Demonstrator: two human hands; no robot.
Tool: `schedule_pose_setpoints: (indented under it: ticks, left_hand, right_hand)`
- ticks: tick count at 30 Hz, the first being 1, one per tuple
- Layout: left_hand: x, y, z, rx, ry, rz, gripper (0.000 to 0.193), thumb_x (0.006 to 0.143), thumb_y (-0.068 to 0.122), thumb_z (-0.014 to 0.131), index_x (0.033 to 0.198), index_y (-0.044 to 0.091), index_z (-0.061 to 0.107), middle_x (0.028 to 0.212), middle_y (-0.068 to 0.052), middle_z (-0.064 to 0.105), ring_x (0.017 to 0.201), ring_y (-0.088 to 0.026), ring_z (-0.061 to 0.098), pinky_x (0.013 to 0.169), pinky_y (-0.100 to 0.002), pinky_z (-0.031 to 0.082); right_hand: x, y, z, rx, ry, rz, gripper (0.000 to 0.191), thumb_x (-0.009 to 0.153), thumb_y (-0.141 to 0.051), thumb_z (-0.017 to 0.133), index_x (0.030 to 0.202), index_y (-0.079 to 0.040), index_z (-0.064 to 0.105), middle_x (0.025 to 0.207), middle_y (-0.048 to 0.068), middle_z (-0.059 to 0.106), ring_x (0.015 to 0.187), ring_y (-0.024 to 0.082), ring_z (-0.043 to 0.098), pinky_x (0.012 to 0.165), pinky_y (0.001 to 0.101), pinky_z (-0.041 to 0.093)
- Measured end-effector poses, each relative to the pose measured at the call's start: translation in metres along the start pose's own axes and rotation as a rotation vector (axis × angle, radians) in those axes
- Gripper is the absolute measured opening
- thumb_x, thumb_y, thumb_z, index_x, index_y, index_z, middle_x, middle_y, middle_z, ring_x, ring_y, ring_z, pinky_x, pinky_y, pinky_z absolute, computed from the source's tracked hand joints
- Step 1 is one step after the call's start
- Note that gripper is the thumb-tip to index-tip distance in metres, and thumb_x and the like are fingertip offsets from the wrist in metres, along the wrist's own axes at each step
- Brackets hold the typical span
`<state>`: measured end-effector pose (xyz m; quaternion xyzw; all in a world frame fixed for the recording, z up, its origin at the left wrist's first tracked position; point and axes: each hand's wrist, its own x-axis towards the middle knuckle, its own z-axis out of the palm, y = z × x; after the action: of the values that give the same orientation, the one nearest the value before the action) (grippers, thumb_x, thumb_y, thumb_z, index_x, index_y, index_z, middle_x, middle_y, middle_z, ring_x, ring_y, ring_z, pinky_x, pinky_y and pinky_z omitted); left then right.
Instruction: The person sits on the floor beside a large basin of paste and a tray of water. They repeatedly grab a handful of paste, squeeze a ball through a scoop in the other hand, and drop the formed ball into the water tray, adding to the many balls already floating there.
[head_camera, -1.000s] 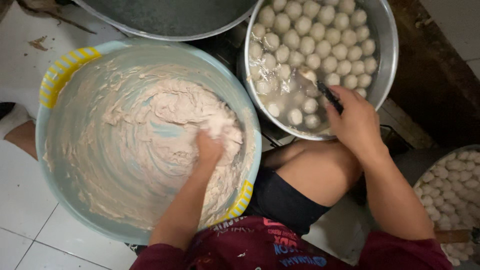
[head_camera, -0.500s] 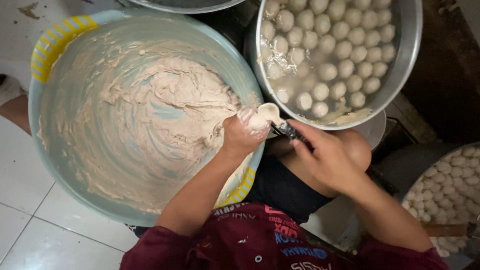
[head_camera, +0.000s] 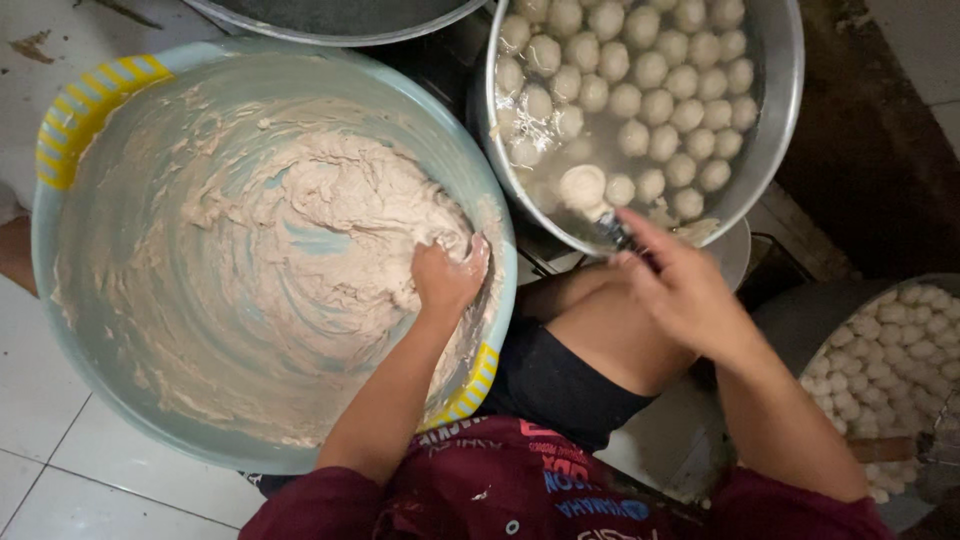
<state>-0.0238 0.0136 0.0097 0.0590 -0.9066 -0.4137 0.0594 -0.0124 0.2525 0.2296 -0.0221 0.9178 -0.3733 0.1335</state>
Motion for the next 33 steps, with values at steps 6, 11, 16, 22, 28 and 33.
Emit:
schedule_pose_setpoints:
  ticks: [6, 11, 16, 22, 28, 33]
  left_hand:
    - [0.001, 0.014, -0.012, -0.281, -0.035, 0.119, 0.021, 0.089, 0.017, 0.076, 0.073, 0.008, 0.065, 0.068, -0.010, 0.068, 0.064, -0.033, 0.067, 0.066, -0.045, 0.054]
    - [-0.003, 0.047, -0.029, -0.434, -0.052, 0.057, 0.022, 0.084, 0.014, 0.081, 0.080, 0.006, 0.061, 0.068, -0.010, 0.066, 0.058, -0.031, 0.066, 0.056, -0.038, 0.054]
    - [0.006, 0.065, -0.047, -0.489, -0.135, 0.100, 0.029, 0.075, 0.020, 0.083, 0.088, 0.003, 0.063, 0.073, -0.012, 0.069, 0.067, -0.033, 0.072, 0.060, -0.039, 0.058]
    - [-0.001, 0.068, -0.042, -0.219, -0.260, -0.002, 0.024, 0.070, 0.021, 0.083, 0.077, 0.003, 0.070, 0.075, -0.021, 0.070, 0.072, -0.040, 0.070, 0.066, -0.046, 0.056]
    - [0.009, -0.040, -0.052, 0.214, -0.147, -0.166, 0.032, 0.071, 0.030, 0.077, 0.084, 0.002, 0.069, 0.083, -0.020, 0.071, 0.077, -0.040, 0.069, 0.073, -0.050, 0.054]
    - [0.011, -0.105, -0.038, 0.198, 0.087, -0.331, 0.033, 0.093, 0.032, 0.068, 0.108, 0.002, 0.068, 0.105, -0.018, 0.073, 0.094, -0.036, 0.069, 0.087, -0.050, 0.052]
  right_hand:
    - [0.015, 0.009, -0.007, -0.159, 0.191, 0.158, 0.043, 0.103, -0.013, 0.065, 0.145, -0.010, 0.061, 0.113, 0.016, 0.071, 0.093, 0.020, 0.069, 0.078, 0.0308, 0.054]
    - [-0.004, -0.013, 0.010, -0.151, -0.082, 0.425, 0.050, 0.098, -0.025, 0.072, 0.147, -0.021, 0.064, 0.095, 0.014, 0.074, 0.071, 0.023, 0.067, 0.068, 0.0347, 0.052]
    - [-0.010, -0.028, 0.044, 0.017, -0.025, -0.223, 0.047, 0.098, -0.010, 0.063, 0.144, -0.002, 0.053, 0.114, 0.019, 0.069, 0.098, 0.025, 0.068, 0.083, 0.0351, 0.053]
    - [-0.020, -0.011, 0.060, 0.434, -0.312, 0.228, 0.048, 0.099, -0.012, 0.062, 0.146, -0.007, 0.055, 0.089, 0.007, 0.069, 0.068, 0.010, 0.059, 0.061, 0.0266, 0.051]
    - [-0.001, 0.012, 0.035, 0.683, -0.369, 0.367, 0.046, 0.101, -0.012, 0.056, 0.147, -0.009, 0.053, 0.084, -0.002, 0.064, 0.058, 0.004, 0.051, 0.048, 0.0213, 0.041]
    - [0.024, 0.026, -0.005, 0.205, -0.034, 0.474, 0.057, 0.100, -0.015, 0.061, 0.156, -0.019, 0.054, 0.074, 0.009, 0.058, 0.059, 0.016, 0.053, 0.053, 0.0320, 0.043]
